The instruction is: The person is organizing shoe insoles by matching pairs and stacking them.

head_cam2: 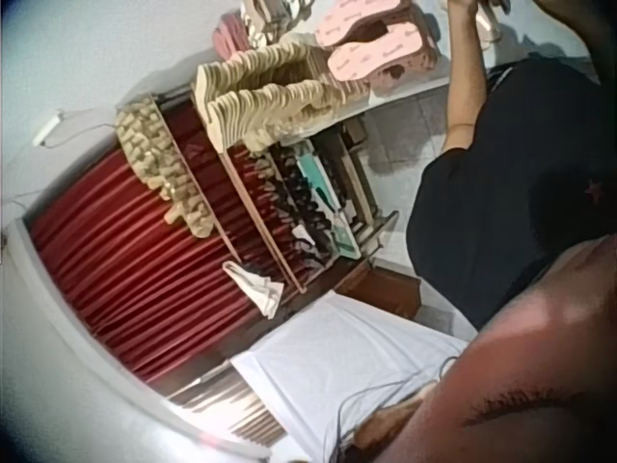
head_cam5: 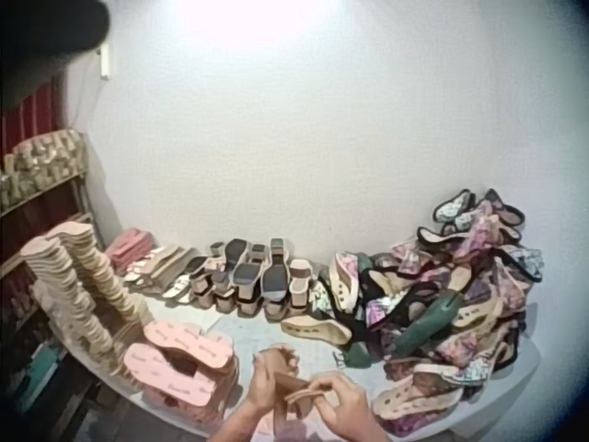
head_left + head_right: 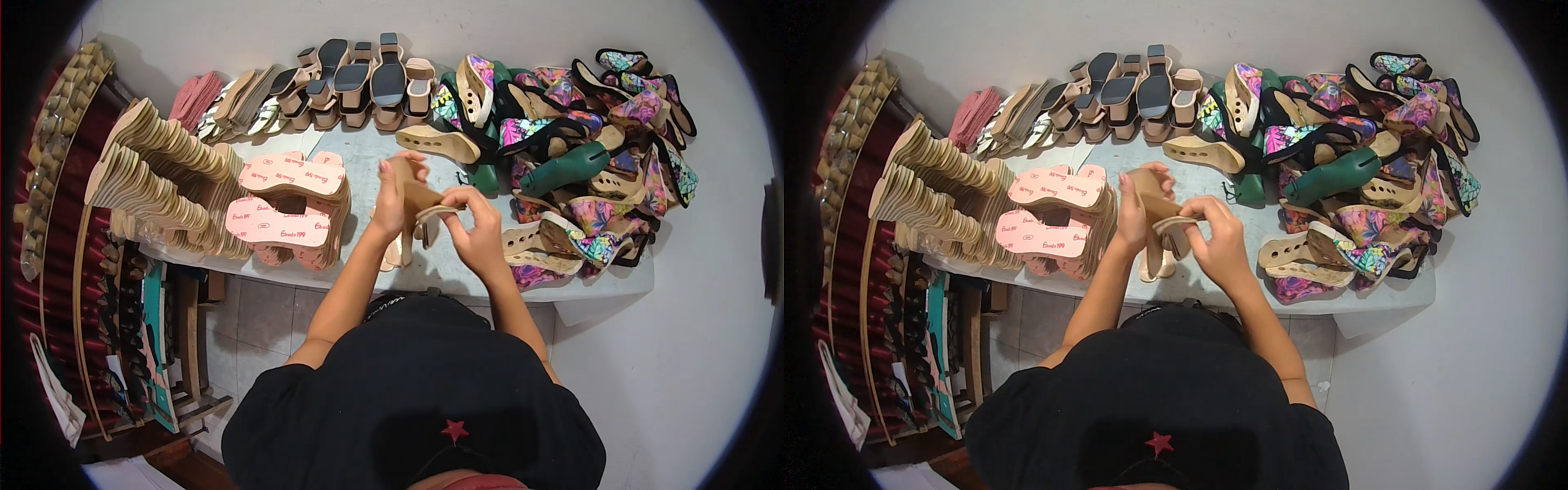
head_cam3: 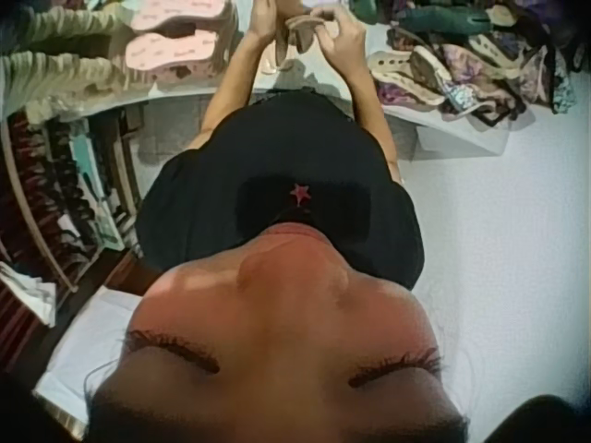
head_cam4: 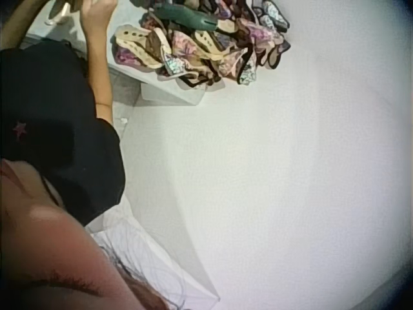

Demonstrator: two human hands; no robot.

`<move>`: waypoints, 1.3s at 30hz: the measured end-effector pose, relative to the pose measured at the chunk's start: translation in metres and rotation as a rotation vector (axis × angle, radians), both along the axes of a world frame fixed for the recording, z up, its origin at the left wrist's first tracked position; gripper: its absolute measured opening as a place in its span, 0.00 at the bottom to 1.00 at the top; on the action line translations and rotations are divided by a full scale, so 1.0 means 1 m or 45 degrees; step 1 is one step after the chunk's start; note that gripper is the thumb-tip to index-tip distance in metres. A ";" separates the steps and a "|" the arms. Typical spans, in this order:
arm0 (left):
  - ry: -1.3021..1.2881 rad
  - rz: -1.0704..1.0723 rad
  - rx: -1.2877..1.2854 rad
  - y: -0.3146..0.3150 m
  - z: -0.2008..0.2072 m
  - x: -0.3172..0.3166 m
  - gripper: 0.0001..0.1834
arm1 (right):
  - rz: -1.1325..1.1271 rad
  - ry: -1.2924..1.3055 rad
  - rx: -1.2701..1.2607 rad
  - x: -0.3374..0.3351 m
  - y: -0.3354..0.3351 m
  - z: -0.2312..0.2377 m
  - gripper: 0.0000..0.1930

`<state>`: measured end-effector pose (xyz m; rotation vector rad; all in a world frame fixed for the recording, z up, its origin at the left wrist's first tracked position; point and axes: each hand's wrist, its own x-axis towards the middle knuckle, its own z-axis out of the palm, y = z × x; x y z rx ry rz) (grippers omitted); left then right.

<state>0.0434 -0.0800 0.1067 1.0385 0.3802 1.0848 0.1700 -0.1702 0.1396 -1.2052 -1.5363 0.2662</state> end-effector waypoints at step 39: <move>0.340 0.554 -0.337 0.021 -0.023 -0.043 0.14 | 0.123 0.528 -0.302 0.051 -0.016 0.014 0.08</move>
